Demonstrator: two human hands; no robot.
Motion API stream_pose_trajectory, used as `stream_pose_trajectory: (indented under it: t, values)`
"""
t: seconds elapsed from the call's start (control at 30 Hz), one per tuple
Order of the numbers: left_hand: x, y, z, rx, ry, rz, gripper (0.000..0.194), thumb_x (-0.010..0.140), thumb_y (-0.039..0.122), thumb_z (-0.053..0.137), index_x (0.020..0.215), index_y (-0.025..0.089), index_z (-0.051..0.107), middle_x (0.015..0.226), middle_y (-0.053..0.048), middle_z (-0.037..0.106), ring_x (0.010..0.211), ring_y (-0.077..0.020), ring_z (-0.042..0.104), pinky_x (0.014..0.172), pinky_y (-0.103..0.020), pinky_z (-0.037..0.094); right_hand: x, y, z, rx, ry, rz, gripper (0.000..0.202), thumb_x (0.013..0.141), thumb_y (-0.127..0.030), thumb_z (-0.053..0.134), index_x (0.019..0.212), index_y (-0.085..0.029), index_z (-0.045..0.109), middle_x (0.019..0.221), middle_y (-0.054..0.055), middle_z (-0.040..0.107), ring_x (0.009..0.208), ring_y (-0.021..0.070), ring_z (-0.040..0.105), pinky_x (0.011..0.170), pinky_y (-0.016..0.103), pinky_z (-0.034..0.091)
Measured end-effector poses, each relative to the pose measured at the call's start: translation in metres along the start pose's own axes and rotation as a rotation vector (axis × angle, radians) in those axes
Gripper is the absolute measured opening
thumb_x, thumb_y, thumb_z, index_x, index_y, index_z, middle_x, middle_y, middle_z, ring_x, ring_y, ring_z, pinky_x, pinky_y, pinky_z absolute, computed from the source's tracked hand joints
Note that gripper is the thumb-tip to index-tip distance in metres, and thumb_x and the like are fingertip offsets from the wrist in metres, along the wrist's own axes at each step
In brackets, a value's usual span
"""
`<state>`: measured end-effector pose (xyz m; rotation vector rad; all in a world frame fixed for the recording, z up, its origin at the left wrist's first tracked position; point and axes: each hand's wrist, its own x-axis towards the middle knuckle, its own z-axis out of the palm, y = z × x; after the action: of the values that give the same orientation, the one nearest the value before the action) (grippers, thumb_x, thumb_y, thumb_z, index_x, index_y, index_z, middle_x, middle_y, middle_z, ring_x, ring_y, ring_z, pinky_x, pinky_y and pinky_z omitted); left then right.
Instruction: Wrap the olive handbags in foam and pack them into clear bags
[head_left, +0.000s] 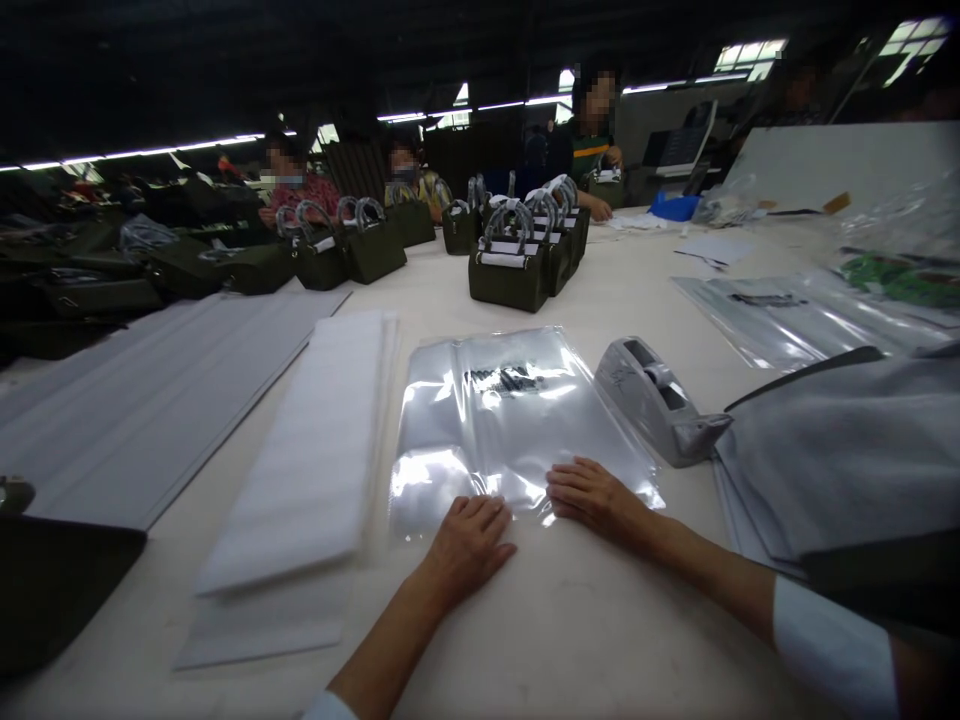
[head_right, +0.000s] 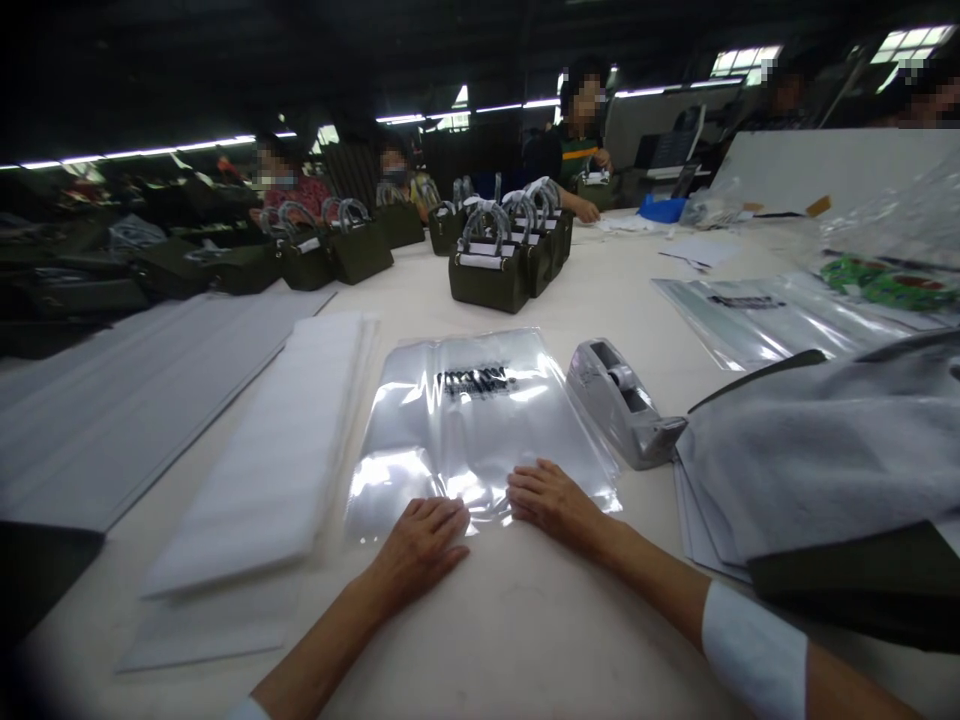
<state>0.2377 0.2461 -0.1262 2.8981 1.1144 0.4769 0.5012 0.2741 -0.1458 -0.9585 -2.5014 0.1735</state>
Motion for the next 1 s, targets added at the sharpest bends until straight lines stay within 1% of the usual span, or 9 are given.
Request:
stream_pose_trajectory:
  t: [0.1,0.2,0.27,0.43,0.6,0.73,0.77,0.87,1.0]
  values:
    - [-0.003,0.005,0.004,0.002,0.024,-0.037,0.046,0.078,0.043,0.054,0.116,0.017,0.047,0.116,-0.010,0.056,0.103,-0.0243,0.051,0.083,-0.039,0.041,0.004,0.002,-0.001,0.020,0.031,-0.013,0.019,0.089,-0.025,0.043,0.092,-0.019,0.061,0.099,0.007,0.064,0.101,0.0173,0.055,0.094,0.040,0.037]
    - [-0.001,0.004,0.009,0.018,0.066,-0.106,0.024,0.086,0.024,0.045,0.108,0.016,0.052,0.103,-0.009,0.061,0.096,-0.0217,0.054,0.081,-0.038,0.041,0.008,0.002,-0.006,0.033,0.047,-0.015,0.020,0.091,-0.023,0.040,0.089,-0.017,0.059,0.088,0.006,0.064,0.089,0.0145,0.058,0.090,0.036,0.040]
    - [0.003,0.001,0.010,0.020,0.081,-0.147,0.020,0.086,0.014,0.039,0.096,0.017,0.056,0.091,-0.006,0.062,0.086,-0.0187,0.055,0.076,-0.034,0.041,0.008,0.001,-0.012,0.020,0.060,-0.011,0.020,0.091,-0.022,0.039,0.089,-0.016,0.058,0.087,0.006,0.064,0.086,0.0143,0.058,0.090,0.037,0.040]
    - [0.015,-0.003,-0.001,-0.011,0.079,-0.250,0.019,0.086,0.018,0.042,0.072,0.018,0.055,0.069,-0.002,0.058,0.066,-0.0154,0.052,0.066,-0.031,0.041,0.005,-0.001,-0.021,-0.031,0.066,-0.010,0.017,0.089,-0.018,0.042,0.090,-0.018,0.058,0.090,0.005,0.062,0.085,0.0151,0.056,0.093,0.040,0.034]
    - [0.023,0.002,-0.010,-0.080,0.068,-0.335,0.009,0.078,0.024,0.057,0.072,0.019,0.053,0.069,0.001,0.058,0.065,-0.0133,0.053,0.060,-0.026,0.042,0.006,0.005,-0.020,-0.039,0.106,0.032,0.022,0.088,-0.022,0.045,0.069,-0.016,0.053,0.067,0.003,0.056,0.068,0.0131,0.050,0.078,0.032,0.040]
    - [0.028,0.004,-0.012,-0.113,0.079,-0.324,0.030,0.075,0.034,0.061,0.102,0.020,0.054,0.094,-0.003,0.061,0.085,-0.0172,0.056,0.071,-0.030,0.045,0.010,0.011,-0.023,-0.034,0.128,0.028,0.027,0.086,-0.033,0.049,0.065,-0.016,0.050,0.064,0.002,0.053,0.064,0.0130,0.047,0.066,0.027,0.039]
    - [0.029,0.003,-0.012,-0.111,0.083,-0.316,0.029,0.078,0.033,0.058,0.104,0.021,0.054,0.098,-0.004,0.060,0.089,-0.0182,0.055,0.074,-0.032,0.045,0.011,0.012,-0.025,-0.035,0.133,0.026,0.027,0.087,-0.033,0.048,0.066,-0.016,0.050,0.064,0.003,0.053,0.065,0.0131,0.047,0.066,0.027,0.039]
    - [0.032,0.001,-0.012,-0.091,0.084,-0.302,0.014,0.085,0.023,0.047,0.088,0.021,0.060,0.089,-0.004,0.062,0.084,-0.0180,0.055,0.075,-0.035,0.043,0.015,0.011,-0.031,-0.041,0.136,0.003,0.024,0.089,-0.029,0.045,0.069,-0.016,0.051,0.067,0.003,0.054,0.068,0.0134,0.049,0.069,0.028,0.039]
    - [0.033,0.000,-0.014,-0.071,0.080,-0.311,0.024,0.087,0.021,0.041,0.071,0.018,0.058,0.072,-0.003,0.059,0.072,-0.0162,0.054,0.073,-0.035,0.042,0.015,0.010,-0.034,-0.058,0.143,-0.020,0.019,0.089,-0.024,0.044,0.073,-0.017,0.052,0.069,0.004,0.055,0.070,0.0135,0.050,0.072,0.029,0.039]
